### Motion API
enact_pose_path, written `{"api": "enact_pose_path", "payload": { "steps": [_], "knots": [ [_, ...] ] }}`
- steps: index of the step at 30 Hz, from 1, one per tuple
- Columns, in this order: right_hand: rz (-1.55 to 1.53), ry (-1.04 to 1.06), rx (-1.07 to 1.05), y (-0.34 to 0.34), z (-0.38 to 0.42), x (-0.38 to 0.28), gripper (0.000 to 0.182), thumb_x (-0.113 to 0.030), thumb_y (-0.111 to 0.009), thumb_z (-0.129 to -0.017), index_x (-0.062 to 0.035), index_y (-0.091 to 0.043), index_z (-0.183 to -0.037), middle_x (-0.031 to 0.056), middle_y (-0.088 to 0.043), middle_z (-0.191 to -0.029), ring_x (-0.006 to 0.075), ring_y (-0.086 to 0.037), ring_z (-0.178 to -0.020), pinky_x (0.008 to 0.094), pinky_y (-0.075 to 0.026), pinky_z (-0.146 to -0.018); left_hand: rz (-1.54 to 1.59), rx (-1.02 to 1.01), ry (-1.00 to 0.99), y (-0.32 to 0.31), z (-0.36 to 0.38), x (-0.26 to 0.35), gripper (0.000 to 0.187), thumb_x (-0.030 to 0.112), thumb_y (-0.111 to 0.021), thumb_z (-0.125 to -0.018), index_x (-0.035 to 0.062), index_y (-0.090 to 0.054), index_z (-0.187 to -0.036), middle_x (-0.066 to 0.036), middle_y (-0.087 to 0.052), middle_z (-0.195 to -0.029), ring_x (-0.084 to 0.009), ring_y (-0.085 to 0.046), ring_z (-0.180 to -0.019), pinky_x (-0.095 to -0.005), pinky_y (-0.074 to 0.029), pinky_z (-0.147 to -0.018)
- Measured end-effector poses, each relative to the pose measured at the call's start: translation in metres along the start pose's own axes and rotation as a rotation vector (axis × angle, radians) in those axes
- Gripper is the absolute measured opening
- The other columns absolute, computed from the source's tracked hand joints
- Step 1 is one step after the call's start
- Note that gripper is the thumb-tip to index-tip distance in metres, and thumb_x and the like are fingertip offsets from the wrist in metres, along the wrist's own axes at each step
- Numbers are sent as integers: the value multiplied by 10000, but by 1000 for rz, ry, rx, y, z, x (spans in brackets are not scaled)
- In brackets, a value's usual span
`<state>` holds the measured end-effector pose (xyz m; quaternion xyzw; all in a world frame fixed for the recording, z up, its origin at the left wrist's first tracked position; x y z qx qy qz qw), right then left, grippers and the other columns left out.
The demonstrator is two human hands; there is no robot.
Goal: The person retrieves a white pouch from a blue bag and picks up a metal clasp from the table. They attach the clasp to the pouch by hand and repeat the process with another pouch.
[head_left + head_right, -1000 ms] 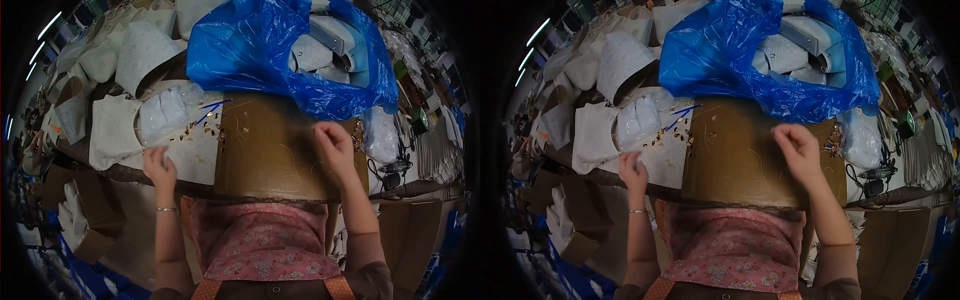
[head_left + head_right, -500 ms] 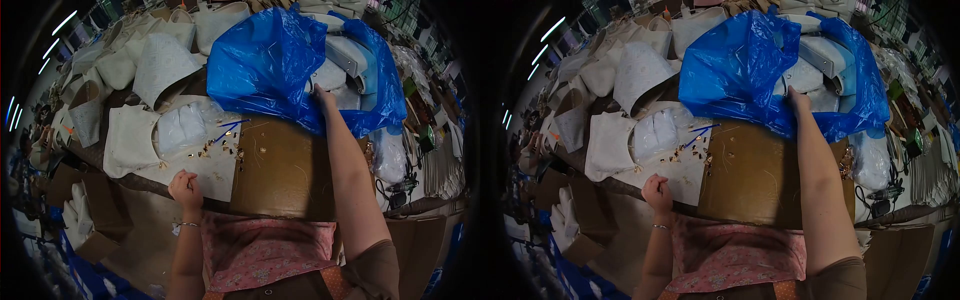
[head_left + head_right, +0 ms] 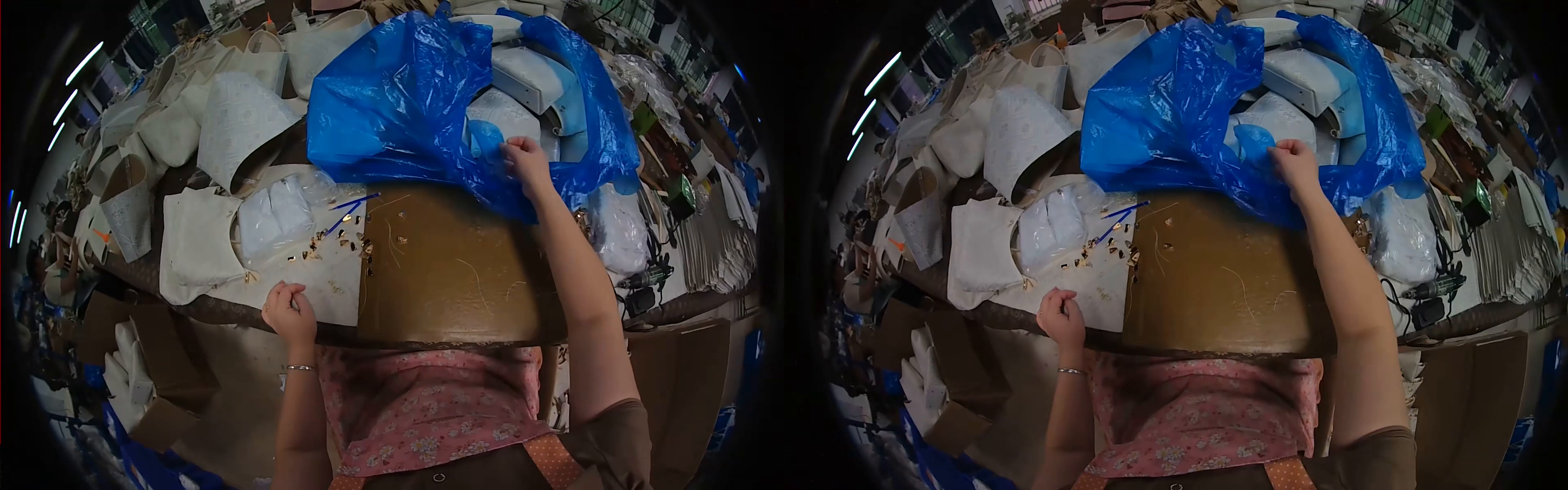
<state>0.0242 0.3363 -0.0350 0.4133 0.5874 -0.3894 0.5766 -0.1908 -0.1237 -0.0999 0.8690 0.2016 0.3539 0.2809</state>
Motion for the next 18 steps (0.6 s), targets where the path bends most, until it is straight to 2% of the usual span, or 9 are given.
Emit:
{"api": "enact_pose_path", "payload": {
  "steps": [1,2,4,5,6,8,11,14,18],
  "knots": [
    [343,346,82,7,-7,-1,353,-275,-704,-781,-41,-584,-1017,69,-624,-849,224,-617,-757,349,-515,-734,-6,5,-3,0,1,0,102,89,-561,-780,124,-656,-777,-64,-632,-938,-238,-591,-992,-387,-329,-897],
    [344,346,91,17,-17,3,353,-275,-704,-781,-41,-584,-1017,69,-624,-849,224,-617,-757,349,-515,-734,-12,9,-5,0,1,-1,103,89,-559,-779,124,-656,-775,-62,-631,-938,-239,-591,-995,-387,-327,-896],
    [957,738,590,31,-27,-5,674,-394,-756,-705,-55,-513,-1234,161,-630,-1008,346,-606,-936,396,-486,-848,-4,2,-6,0,0,-2,106,87,-558,-778,125,-656,-773,-62,-631,-937,-240,-591,-998,-386,-327,-896],
    [836,571,528,35,-38,-2,830,-461,-749,-682,-57,-432,-1334,216,-593,-1124,409,-568,-1026,421,-444,-921,-3,-4,-2,1,0,-2,108,86,-556,-777,125,-656,-771,-61,-631,-935,-242,-590,-1001,-386,-326,-895],
    [835,570,528,29,-40,-6,830,-461,-749,-682,-57,-432,-1334,216,-593,-1124,409,-568,-1026,421,-444,-921,-5,-4,-2,1,0,-2,108,86,-556,-777,125,-656,-771,-61,-631,-935,-242,-590,-1001,-386,-326,-895],
    [534,277,376,13,-40,-14,802,-449,-742,-681,-39,-466,-1312,221,-593,-1152,407,-562,-1054,416,-440,-934,-2,-23,22,1,0,-3,109,88,-554,-774,125,-657,-767,-61,-632,-927,-242,-590,-1003,-384,-325,-895],
    [796,193,411,18,-50,13,687,-428,-725,-699,-50,-546,-1244,205,-610,-1144,374,-583,-1034,408,-459,-903,5,-19,33,3,-1,-1,108,92,-555,-773,125,-657,-763,-58,-633,-918,-238,-590,-1006,-381,-324,-896],
    [780,185,226,21,-19,12,563,-396,-710,-721,-74,-611,-1172,170,-642,-1075,337,-612,-975,416,-476,-858,-2,-2,24,1,0,-3,107,94,-555,-772,125,-657,-761,-55,-633,-919,-235,-589,-1011,-383,-322,-901],
    [797,315,215,21,66,-4,384,-270,-691,-767,-55,-630,-1079,130,-653,-970,298,-628,-889,370,-483,-794,6,-18,28,1,1,-4,108,95,-555,-774,127,-657,-762,-55,-633,-928,-232,-586,-1020,-381,-320,-911]
  ]
}}
Point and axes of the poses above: each hand's wrist, its own z-axis away from the middle knuckle, its own y-axis out of the back of the hand, x = y × z, the point moved 2 cm from there along -z, towards the middle knuckle
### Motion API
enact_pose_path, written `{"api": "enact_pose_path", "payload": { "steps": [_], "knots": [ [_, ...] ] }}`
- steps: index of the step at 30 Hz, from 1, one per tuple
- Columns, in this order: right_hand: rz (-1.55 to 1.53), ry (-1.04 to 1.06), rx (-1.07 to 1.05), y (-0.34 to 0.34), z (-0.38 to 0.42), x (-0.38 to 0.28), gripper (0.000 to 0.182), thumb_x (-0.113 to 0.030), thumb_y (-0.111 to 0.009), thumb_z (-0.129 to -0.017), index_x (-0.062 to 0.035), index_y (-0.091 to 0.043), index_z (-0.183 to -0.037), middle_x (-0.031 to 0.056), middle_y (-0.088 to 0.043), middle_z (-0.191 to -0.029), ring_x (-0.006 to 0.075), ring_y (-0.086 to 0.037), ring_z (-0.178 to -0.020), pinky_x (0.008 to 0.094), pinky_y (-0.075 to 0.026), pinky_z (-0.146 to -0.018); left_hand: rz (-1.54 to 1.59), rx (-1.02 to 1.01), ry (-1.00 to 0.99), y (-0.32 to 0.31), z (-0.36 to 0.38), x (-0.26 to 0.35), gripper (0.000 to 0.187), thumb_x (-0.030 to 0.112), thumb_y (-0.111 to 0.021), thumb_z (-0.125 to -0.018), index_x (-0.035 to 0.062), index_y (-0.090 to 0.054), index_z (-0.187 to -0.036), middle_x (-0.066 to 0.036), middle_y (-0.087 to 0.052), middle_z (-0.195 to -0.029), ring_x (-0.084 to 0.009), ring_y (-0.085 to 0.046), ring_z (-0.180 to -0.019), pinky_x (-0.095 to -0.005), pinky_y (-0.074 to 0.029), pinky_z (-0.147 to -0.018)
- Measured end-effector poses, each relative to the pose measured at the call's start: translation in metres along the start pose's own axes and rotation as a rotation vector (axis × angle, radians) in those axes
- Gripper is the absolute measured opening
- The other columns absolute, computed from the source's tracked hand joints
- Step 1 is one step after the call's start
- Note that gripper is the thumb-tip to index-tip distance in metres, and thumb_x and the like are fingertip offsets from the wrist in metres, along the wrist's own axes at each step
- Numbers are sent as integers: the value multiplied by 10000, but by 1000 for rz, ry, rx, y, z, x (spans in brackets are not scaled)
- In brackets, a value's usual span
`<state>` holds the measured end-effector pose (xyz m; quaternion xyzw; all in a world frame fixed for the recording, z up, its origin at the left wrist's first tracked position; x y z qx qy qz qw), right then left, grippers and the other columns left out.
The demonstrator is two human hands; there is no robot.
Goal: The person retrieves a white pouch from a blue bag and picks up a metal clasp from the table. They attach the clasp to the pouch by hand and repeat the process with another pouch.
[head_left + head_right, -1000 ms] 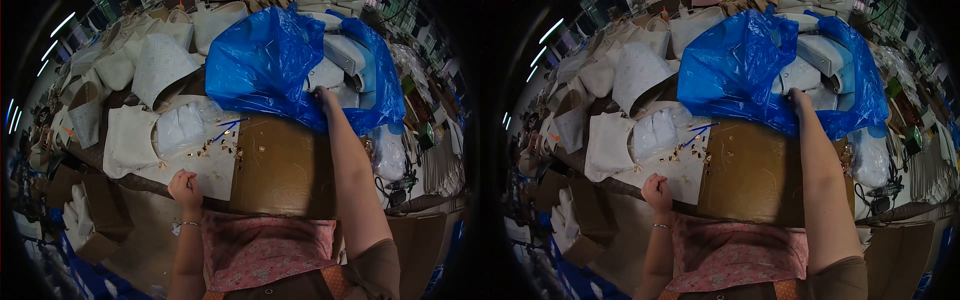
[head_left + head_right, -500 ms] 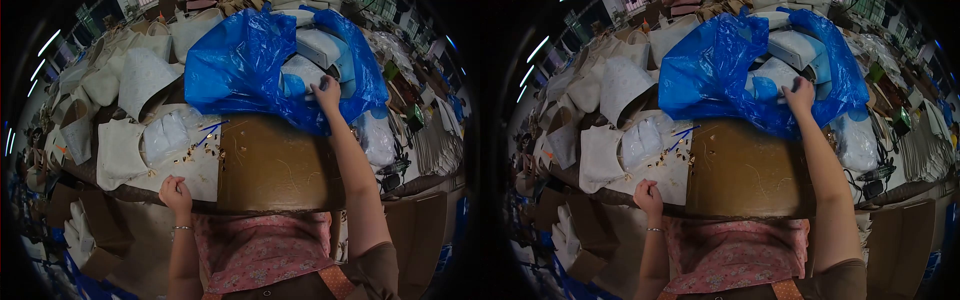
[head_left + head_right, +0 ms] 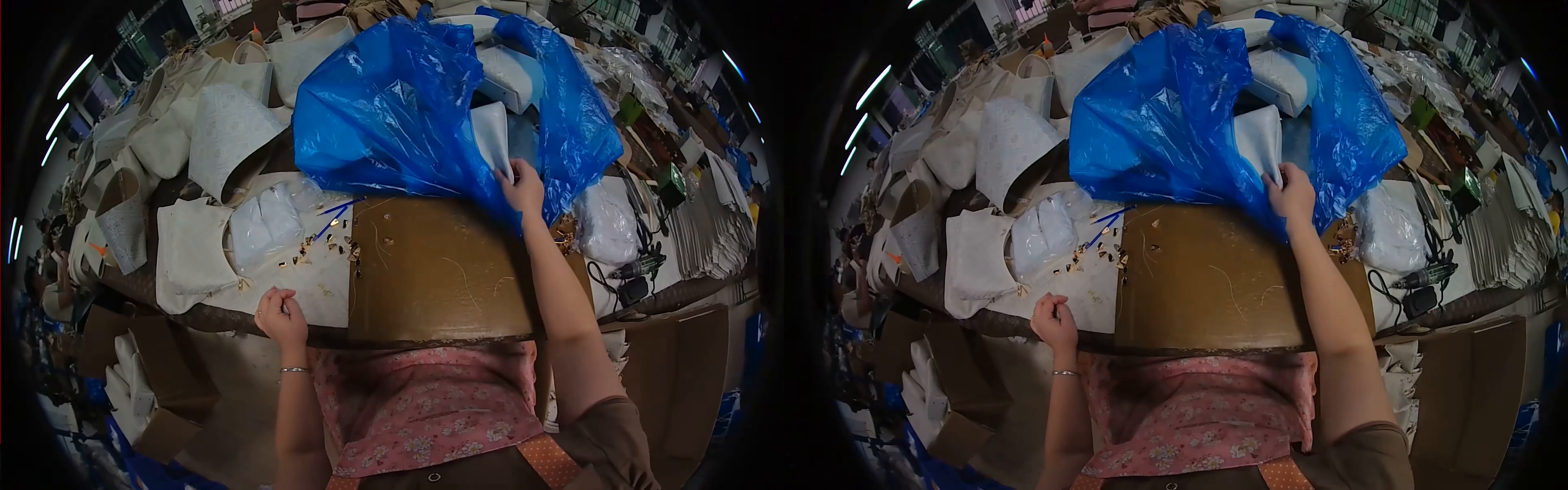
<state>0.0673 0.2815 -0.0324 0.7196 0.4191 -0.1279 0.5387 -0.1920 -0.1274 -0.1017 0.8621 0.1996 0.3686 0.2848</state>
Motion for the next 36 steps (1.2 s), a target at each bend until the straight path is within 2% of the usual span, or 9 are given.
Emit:
{"api": "enact_pose_path", "payload": {
  "steps": [3,10,12,15,20,25,27,29,36],
  "knots": [
    [-684,-60,260,5,36,55,285,-167,-664,-785,-16,-618,-1022,104,-640,-929,243,-611,-856,325,-465,-794,18,-9,-14,0,-2,-2,108,96,-555,-775,128,-657,-763,-55,-634,-932,-230,-584,-1026,-375,-320,-916],
    [-467,290,974,114,69,17,245,-88,-572,-862,24,-548,-1078,99,-568,-1045,190,-553,-915,333,-439,-834,69,-39,-57,0,-3,-12,108,83,-560,-776,111,-662,-801,-66,-637,-941,-235,-588,-1019,-377,-369,-880],
    [-74,-477,1154,99,91,66,292,-195,-608,-899,-22,-501,-1108,123,-594,-953,184,-565,-870,290,-461,-783,70,-62,-73,-6,0,-17,107,81,-562,-782,94,-662,-819,-63,-636,-943,-228,-590,-1019,-381,-391,-860],
    [-1063,32,756,137,126,3,219,-147,-527,-956,-56,-460,-1144,95,-567,-1075,168,-548,-928,286,-441,-836,552,-168,253,-10,8,-3,163,94,-578,-809,39,-632,-952,-51,-626,-989,-200,-588,-1020,-375,-416,-871],
    [-1437,-451,67,102,220,-11,121,-159,-498,-962,-78,-536,-1044,-3,-579,-921,78,-544,-813,217,-429,-724,1322,-487,86,41,7,168,595,56,-597,-813,-9,-346,-1349,-122,-462,-1305,-193,-447,-1181,-324,-322,-1022],
    [-1623,-844,-617,87,292,-39,115,-161,-532,-953,-77,-573,-1019,-1,-594,-893,91,-562,-825,257,-466,-728,1344,-685,13,39,7,216,673,8,-564,-763,-17,-296,-1380,-151,-378,-1367,-241,-392,-1241,-344,-287,-1051],
    [-802,-222,-922,87,298,-42,168,-157,-551,-926,-45,-578,-1047,60,-625,-920,176,-599,-862,303,-474,-777,1169,-769,21,37,5,209,669,-15,-542,-736,-17,-323,-1368,-159,-376,-1365,-259,-400,-1240,-352,-284,-1055],
    [-610,421,-840,98,271,-58,245,-153,-584,-881,-24,-585,-1089,143,-636,-957,281,-613,-882,358,-481,-800,992,-825,-316,41,8,209,652,-60,-493,-673,1,-419,-1318,-172,-393,-1336,-281,-410,-1228,-357,-286,-1056],
    [-224,-35,-68,119,164,6,208,-112,-647,-811,-16,-627,-995,160,-609,-940,316,-615,-850,376,-491,-758,1266,-918,-468,68,11,218,488,-141,-407,-667,-3,-596,-1096,-154,-467,-1180,-313,-463,-1250,-378,-374,-1023]
  ]
}}
Point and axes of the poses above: each hand's wrist, its own z-axis away from the middle knuckle, its own y-axis out of the back of the hand, x = y × z, the point moved 2 cm from there along -z, towards the middle knuckle
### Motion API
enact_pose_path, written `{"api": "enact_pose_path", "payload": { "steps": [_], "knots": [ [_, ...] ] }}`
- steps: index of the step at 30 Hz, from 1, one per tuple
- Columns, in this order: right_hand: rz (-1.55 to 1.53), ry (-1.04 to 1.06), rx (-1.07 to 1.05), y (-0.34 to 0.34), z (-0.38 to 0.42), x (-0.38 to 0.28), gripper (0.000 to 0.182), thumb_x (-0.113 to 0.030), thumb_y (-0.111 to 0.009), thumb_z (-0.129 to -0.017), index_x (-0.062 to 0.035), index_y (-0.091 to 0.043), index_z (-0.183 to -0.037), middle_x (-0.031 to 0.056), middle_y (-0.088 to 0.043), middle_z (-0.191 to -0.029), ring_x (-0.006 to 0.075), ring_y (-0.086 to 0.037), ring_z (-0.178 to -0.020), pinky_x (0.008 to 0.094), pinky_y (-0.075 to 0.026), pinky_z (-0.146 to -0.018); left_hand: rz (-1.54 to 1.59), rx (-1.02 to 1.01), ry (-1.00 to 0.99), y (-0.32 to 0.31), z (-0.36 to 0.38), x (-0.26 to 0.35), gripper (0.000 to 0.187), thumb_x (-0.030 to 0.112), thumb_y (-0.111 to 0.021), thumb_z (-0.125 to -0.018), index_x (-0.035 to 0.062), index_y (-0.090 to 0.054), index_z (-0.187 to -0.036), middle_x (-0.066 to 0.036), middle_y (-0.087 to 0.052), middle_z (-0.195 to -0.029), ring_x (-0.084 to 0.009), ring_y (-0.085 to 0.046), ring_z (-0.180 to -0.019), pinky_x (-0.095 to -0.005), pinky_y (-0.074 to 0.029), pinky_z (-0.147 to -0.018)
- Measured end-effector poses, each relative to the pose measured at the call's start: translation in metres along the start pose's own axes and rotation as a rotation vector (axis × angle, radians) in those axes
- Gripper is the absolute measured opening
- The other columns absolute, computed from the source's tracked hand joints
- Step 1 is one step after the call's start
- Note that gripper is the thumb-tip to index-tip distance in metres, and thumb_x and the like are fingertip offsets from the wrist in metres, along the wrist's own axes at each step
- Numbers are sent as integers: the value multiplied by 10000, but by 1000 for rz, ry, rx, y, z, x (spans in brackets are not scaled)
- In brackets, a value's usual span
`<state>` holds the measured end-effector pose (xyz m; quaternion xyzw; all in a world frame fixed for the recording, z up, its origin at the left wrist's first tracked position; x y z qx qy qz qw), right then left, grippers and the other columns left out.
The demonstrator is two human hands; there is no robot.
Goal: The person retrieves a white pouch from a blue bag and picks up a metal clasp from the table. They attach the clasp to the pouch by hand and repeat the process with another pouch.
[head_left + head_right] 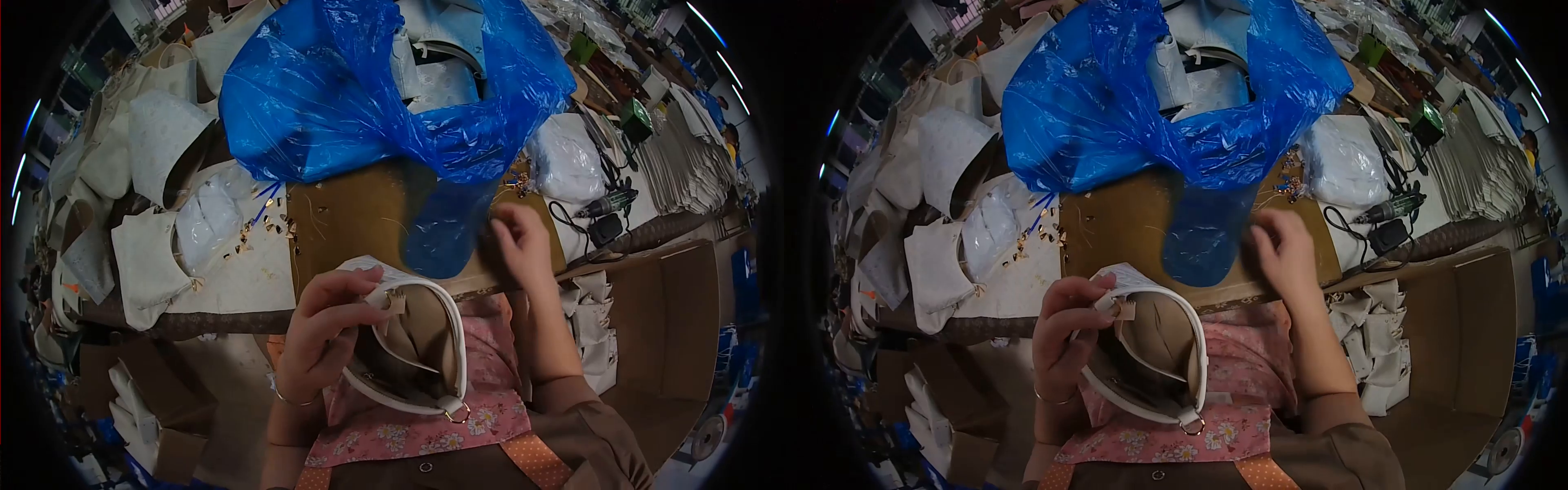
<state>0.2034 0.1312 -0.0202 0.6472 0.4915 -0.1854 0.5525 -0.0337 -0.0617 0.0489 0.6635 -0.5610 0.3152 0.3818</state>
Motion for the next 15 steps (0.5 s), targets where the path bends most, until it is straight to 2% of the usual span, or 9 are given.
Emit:
{"api": "enact_pose_path", "payload": {
  "steps": [1,2,3,4,6,10,12,13,15],
  "knots": [
    [156,29,80,3,-15,25,217,-119,-659,-804,-16,-626,-992,162,-607,-946,325,-614,-846,378,-492,-759,2,1,1,1,-2,1,488,-141,-407,-667,-3,-596,-1096,-154,-467,-1180,-313,-463,-1250,-378,-374,-1023],
    [310,61,161,7,-25,46,225,-125,-670,-797,-15,-624,-988,164,-605,-953,334,-613,-842,380,-493,-761,-77,-14,108,3,-6,-1,472,-133,-434,-681,5,-595,-1103,-147,-475,-1165,-299,-492,-1208,-361,-392,-1000],
    [308,65,160,10,-29,57,225,-125,-670,-797,-15,-624,-988,164,-605,-953,334,-613,-842,380,-493,-761,-157,-28,214,5,-8,-1,457,-125,-461,-695,13,-594,-1110,-140,-483,-1150,-284,-520,-1166,-344,-410,-976],
    [370,14,162,12,-33,65,233,-138,-684,-788,-14,-624,-977,165,-605,-952,341,-611,-842,384,-492,-761,-160,-26,212,8,-9,2,457,-125,-461,-695,13,-594,-1110,-140,-483,-1150,-284,-520,-1166,-344,-410,-976],
    [347,-70,150,11,-38,74,256,-171,-712,-771,-9,-623,-948,162,-612,-937,346,-607,-830,396,-490,-747,-188,-20,375,12,-7,5,363,-69,-579,-727,15,-597,-1080,-121,-502,-1101,-260,-568,-1025,-330,-453,-901],
    [399,-64,165,10,-43,76,247,-163,-714,-767,-7,-623,-935,160,-618,-923,349,-605,-813,399,-486,-724,-187,-44,366,12,-18,7,313,13,-682,-736,17,-598,-1038,-108,-529,-1024,-236,-578,-897,-321,-478,-806],
    [432,-81,94,11,-47,79,194,-142,-683,-808,-6,-607,-924,133,-615,-874,281,-608,-740,354,-483,-676,-216,-61,387,12,-17,2,305,71,-731,-738,19,-597,-1007,-96,-550,-971,-237,-592,-849,-307,-480,-747],
    [428,-78,86,9,-46,78,194,-142,-683,-808,-6,-607,-924,133,-615,-874,281,-608,-740,354,-483,-676,-218,-55,393,13,-18,1,305,71,-731,-738,19,-597,-1007,-96,-550,-971,-237,-592,-849,-307,-480,-747],
    [-8,-50,155,10,-41,69,153,-121,-635,-861,-5,-583,-946,74,-591,-846,169,-574,-731,276,-460,-681,-344,-48,280,15,-20,0,324,12,-725,-709,22,-606,-1010,-85,-564,-920,-195,-593,-849,-280,-470,-741]
  ]
}}
Point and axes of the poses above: each hand's wrist, its own z-axis away from the middle knuckle, its own y-axis out of the back of the hand, x = y × z, the point moved 2 cm from there along -z, towards the middle knuckle
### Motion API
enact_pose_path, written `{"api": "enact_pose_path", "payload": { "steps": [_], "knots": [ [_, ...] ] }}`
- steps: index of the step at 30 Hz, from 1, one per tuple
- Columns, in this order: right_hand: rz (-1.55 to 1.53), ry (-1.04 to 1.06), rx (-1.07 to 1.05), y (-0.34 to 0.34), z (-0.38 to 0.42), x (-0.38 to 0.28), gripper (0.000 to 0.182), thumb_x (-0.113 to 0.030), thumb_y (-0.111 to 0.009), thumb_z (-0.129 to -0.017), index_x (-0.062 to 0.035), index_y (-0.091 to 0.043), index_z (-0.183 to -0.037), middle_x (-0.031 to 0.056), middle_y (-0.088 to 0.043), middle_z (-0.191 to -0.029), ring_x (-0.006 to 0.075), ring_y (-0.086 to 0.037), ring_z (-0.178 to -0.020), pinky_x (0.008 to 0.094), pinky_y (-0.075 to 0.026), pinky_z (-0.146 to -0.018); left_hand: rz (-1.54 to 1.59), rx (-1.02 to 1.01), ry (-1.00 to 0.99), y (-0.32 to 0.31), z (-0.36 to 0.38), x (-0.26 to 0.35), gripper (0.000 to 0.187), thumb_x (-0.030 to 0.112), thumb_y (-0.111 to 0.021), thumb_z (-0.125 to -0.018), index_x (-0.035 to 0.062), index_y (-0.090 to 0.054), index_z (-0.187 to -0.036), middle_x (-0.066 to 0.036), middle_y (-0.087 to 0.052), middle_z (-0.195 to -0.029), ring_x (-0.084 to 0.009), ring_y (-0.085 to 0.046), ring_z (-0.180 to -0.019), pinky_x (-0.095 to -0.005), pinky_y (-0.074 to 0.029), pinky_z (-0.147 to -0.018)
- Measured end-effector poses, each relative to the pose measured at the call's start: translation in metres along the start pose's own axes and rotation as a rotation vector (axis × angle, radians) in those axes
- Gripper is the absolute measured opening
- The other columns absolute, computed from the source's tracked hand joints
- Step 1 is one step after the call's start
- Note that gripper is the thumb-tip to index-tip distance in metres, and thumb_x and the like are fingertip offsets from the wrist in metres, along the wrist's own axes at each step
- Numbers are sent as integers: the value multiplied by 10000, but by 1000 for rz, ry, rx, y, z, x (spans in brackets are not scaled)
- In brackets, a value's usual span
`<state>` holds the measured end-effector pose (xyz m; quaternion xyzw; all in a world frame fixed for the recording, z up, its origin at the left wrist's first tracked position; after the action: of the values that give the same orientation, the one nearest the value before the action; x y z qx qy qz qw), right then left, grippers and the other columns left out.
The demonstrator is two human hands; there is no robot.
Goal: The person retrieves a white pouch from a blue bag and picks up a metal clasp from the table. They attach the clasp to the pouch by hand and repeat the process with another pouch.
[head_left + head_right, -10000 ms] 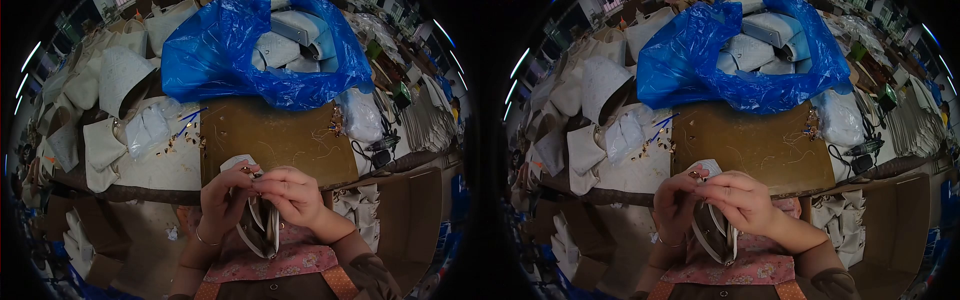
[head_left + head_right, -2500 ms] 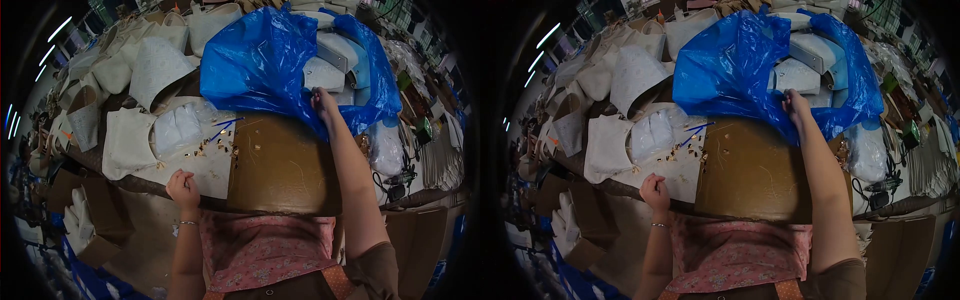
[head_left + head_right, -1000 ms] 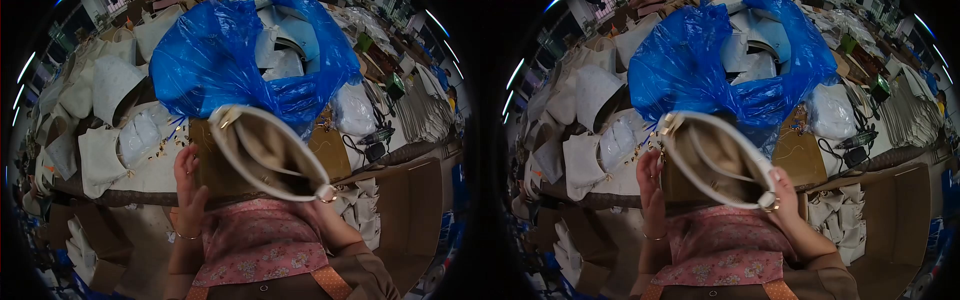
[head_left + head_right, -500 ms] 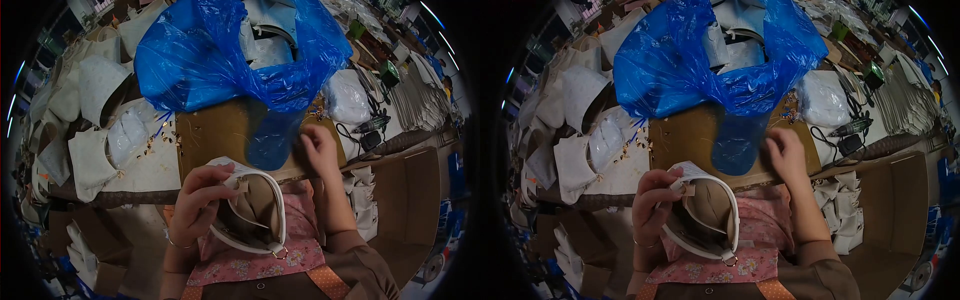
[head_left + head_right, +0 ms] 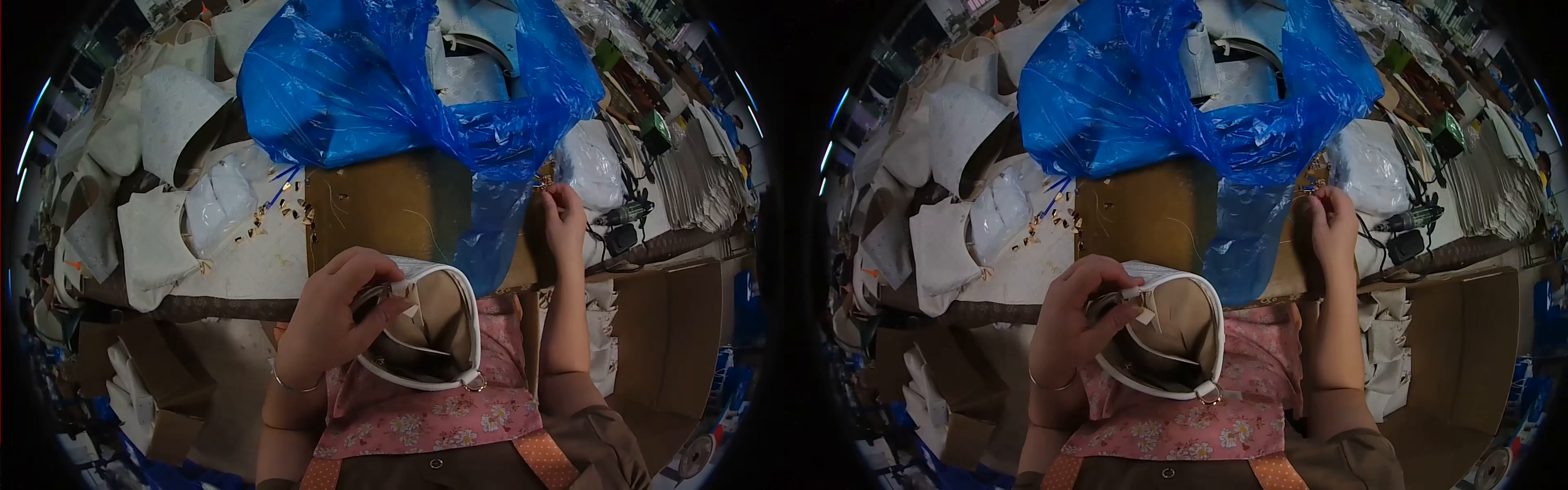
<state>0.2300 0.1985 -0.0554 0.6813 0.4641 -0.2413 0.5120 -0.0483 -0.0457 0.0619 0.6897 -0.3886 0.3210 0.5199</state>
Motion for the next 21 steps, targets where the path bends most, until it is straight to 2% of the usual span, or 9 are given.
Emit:
{"api": "enact_pose_path", "payload": {
  "steps": [1,3,4,6,11,16,18,19,21],
  "knots": [
    [-4,0,-8,0,5,-17,153,-121,-635,-861,-5,-583,-946,74,-591,-846,169,-574,-731,276,-460,-681,-2,5,7,0,-2,3,324,12,-725,-709,22,-606,-1010,-85,-564,-920,-195,-593,-849,-280,-470,-741],
    [-529,-26,-12,-1,23,-72,126,-92,-578,-901,-3,-561,-988,35,-558,-879,100,-526,-799,230,-429,-732,22,-32,43,1,-5,11,284,26,-748,-696,33,-638,-958,-86,-574,-866,-201,-601,-820,-279,-476,-711],
    [-531,-31,-12,-2,31,-92,126,-92,-578,-901,-3,-561,-988,35,-558,-879,100,-526,-799,230,-429,-732,21,-35,47,2,-4,12,284,26,-748,-696,33,-638,-958,-86,-574,-866,-201,-601,-820,-279,-476,-711],
    [-769,65,-179,-7,48,-132,133,-70,-545,-908,2,-551,-1019,51,-547,-959,113,-518,-872,233,-417,-783,-99,-88,4,2,-2,14,273,31,-760,-686,41,-664,-941,-84,-578,-842,-201,-608,-807,-282,-480,-686],
    [-842,241,-621,-27,78,-189,112,-46,-526,-902,14,-583,-978,111,-538,-998,163,-551,-848,257,-446,-751,-55,-21,32,4,3,6,266,53,-719,-735,101,-665,-992,-66,-564,-871,-212,-603,-740,-311,-493,-650],
    [-700,344,-730,-49,84,-200,126,-59,-515,-916,3,-585,-1001,95,-547,-977,154,-564,-813,258,-452,-712,-80,-33,-93,7,8,9,242,28,-689,-754,87,-650,-985,-68,-569,-826,-240,-583,-685,-309,-489,-633],
    [-860,185,-728,-53,89,-199,127,-70,-512,-925,-3,-585,-1004,90,-553,-974,150,-561,-804,256,-448,-701,-152,-57,-67,13,8,10,231,9,-657,-775,62,-629,-998,-85,-573,-833,-258,-567,-666,-314,-484,-634],
    [-862,187,-729,-54,90,-200,127,-70,-512,-925,-3,-585,-1004,90,-553,-974,150,-561,-804,256,-448,-701,-154,-55,-66,13,9,10,231,9,-657,-775,62,-629,-998,-85,-573,-833,-258,-567,-666,-314,-484,-634],
    [-834,163,-728,-54,92,-201,128,-78,-511,-931,-10,-591,-1003,92,-555,-970,149,-561,-806,250,-446,-701,-87,50,83,12,9,5,220,-2,-642,-777,54,-625,-989,-101,-568,-890,-267,-582,-703,-322,-482,-638]
  ]
}}
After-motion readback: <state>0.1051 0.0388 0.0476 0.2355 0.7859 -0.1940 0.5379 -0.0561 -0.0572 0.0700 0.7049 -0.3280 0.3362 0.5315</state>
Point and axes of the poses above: each hand's wrist, its own z-axis away from the middle knuckle, its own y-axis out of the back of the hand, x = y × z, the point moved 2 cm from there along -z, towards the middle knuckle
